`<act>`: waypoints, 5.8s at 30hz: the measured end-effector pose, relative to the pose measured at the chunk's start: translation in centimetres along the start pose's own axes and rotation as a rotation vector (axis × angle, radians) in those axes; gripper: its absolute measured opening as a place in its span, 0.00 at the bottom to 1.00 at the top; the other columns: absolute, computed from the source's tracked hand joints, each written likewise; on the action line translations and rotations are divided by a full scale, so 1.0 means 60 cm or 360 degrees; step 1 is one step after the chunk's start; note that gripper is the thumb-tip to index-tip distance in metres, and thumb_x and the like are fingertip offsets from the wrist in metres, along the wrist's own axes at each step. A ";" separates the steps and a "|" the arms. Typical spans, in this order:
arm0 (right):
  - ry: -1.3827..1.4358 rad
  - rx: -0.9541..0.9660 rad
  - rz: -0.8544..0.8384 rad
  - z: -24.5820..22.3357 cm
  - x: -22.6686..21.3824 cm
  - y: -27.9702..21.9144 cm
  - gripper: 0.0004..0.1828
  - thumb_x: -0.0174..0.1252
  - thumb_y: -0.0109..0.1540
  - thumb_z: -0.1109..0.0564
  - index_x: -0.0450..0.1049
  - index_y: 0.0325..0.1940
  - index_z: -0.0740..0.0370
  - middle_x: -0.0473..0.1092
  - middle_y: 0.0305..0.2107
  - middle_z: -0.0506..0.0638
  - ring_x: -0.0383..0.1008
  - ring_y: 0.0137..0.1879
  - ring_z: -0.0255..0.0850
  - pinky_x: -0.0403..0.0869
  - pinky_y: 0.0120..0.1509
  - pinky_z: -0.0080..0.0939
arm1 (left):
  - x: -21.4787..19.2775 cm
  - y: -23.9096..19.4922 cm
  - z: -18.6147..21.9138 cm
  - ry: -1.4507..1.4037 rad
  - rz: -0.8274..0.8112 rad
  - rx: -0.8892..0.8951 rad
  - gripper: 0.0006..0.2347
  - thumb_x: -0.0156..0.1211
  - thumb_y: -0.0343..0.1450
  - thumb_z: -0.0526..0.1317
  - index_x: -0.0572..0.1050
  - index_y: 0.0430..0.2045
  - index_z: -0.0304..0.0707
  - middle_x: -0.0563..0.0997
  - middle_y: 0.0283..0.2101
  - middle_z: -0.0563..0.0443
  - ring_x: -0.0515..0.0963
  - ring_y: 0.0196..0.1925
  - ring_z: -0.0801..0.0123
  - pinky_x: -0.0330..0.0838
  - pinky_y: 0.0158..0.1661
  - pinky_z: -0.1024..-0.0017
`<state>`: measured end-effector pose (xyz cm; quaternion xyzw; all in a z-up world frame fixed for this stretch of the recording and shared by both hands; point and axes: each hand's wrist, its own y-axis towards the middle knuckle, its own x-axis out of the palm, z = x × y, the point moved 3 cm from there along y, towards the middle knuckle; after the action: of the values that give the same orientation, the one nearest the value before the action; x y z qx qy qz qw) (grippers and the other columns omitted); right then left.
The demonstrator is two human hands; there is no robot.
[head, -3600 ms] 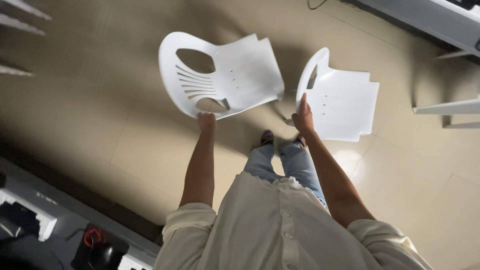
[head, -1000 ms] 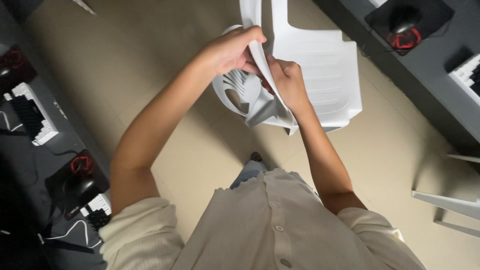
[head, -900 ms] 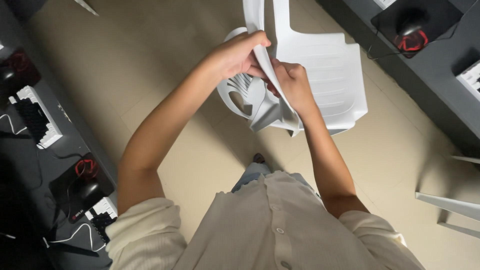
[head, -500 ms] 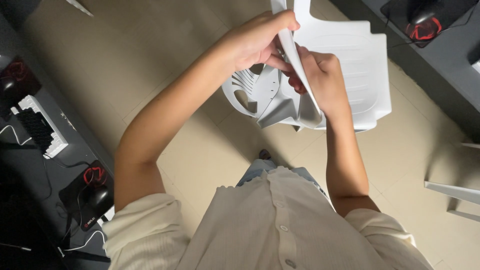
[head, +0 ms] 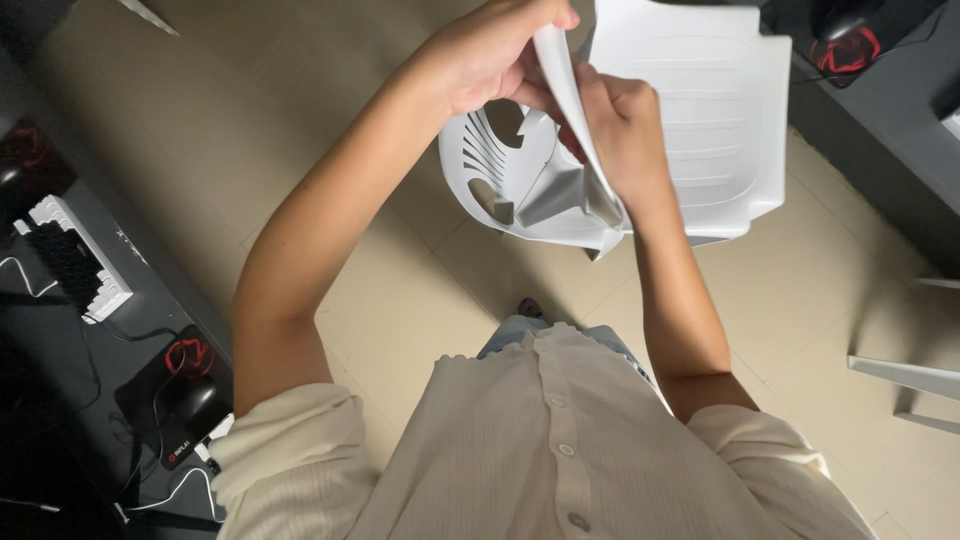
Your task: The person picks up white plastic chairs from the floor and stacks them on top of other chairs. They repeat this process several times, moving between different stacks in the room.
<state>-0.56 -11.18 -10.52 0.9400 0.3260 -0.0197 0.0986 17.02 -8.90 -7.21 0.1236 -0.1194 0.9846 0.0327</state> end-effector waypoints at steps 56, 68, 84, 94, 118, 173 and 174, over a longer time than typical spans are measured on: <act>0.0571 0.1539 -0.0910 0.950 0.316 0.330 0.51 0.59 0.64 0.29 0.51 0.76 0.65 0.56 0.62 0.53 0.54 0.69 0.44 0.60 0.70 0.50 | -0.152 -0.003 -0.617 0.1322 0.2349 0.0044 0.16 0.62 0.72 0.36 0.73 0.52 0.30 0.78 0.51 0.38 0.78 0.53 0.50 0.74 0.53 0.56; 0.0699 0.1352 -0.0423 0.913 0.322 0.339 0.31 0.67 0.62 0.37 0.63 0.54 0.60 0.60 0.32 0.41 0.57 0.33 0.27 0.63 0.33 0.28 | -0.212 0.141 -0.848 -0.2002 0.2101 0.0460 0.49 0.61 0.64 0.66 0.40 0.75 0.47 0.45 0.77 0.45 0.47 0.78 0.53 0.46 0.72 0.53; 0.1508 0.1420 -0.0244 0.901 0.234 0.349 0.19 0.58 0.66 0.38 0.74 0.48 0.54 0.73 0.36 0.41 0.70 0.45 0.32 0.71 0.56 0.34 | -0.204 0.181 -0.929 -0.1985 0.2160 0.1070 0.34 0.49 0.75 0.56 0.47 0.74 0.43 0.47 0.79 0.54 0.43 0.80 0.65 0.38 0.75 0.57; 0.1799 0.1130 -0.0313 0.794 0.164 0.426 0.26 0.66 0.57 0.36 0.76 0.52 0.51 0.72 0.46 0.38 0.67 0.57 0.34 0.59 0.73 0.44 | -0.309 0.180 -0.732 -0.1547 0.1903 0.1273 0.32 0.43 0.77 0.59 0.46 0.74 0.46 0.43 0.80 0.52 0.40 0.81 0.64 0.34 0.76 0.60; 0.1978 0.0397 -0.0683 0.301 0.477 0.919 0.58 0.57 0.56 0.18 0.57 0.70 0.67 0.61 0.54 0.51 0.60 0.67 0.45 0.44 0.91 0.59 | -0.931 0.065 -0.125 -0.0793 0.1593 0.1948 0.36 0.51 0.75 0.64 0.60 0.69 0.31 0.64 0.73 0.43 0.57 0.79 0.58 0.40 0.79 0.59; 0.1699 -0.0049 -0.0972 0.180 1.377 2.262 0.67 0.59 0.60 0.21 0.40 0.85 0.64 0.47 0.76 0.61 0.49 0.82 0.50 0.51 0.87 0.52 | -2.323 0.289 0.587 -0.0479 0.1559 0.2007 0.35 0.33 0.80 0.61 0.56 0.71 0.24 0.60 0.75 0.32 0.55 0.80 0.51 0.50 0.77 0.54; 0.1707 -0.0027 -0.0953 0.193 1.394 2.288 0.67 0.59 0.60 0.21 0.42 0.86 0.65 0.47 0.74 0.61 0.49 0.80 0.49 0.51 0.87 0.51 | -2.348 0.296 0.590 -0.0524 0.1595 0.1977 0.34 0.33 0.80 0.61 0.55 0.71 0.25 0.59 0.75 0.32 0.55 0.80 0.51 0.51 0.76 0.53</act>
<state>150.21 -67.97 -6.68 0.6857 0.5803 0.4317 -0.0814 159.97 -39.61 -13.32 0.1942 0.4040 0.7380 -0.5043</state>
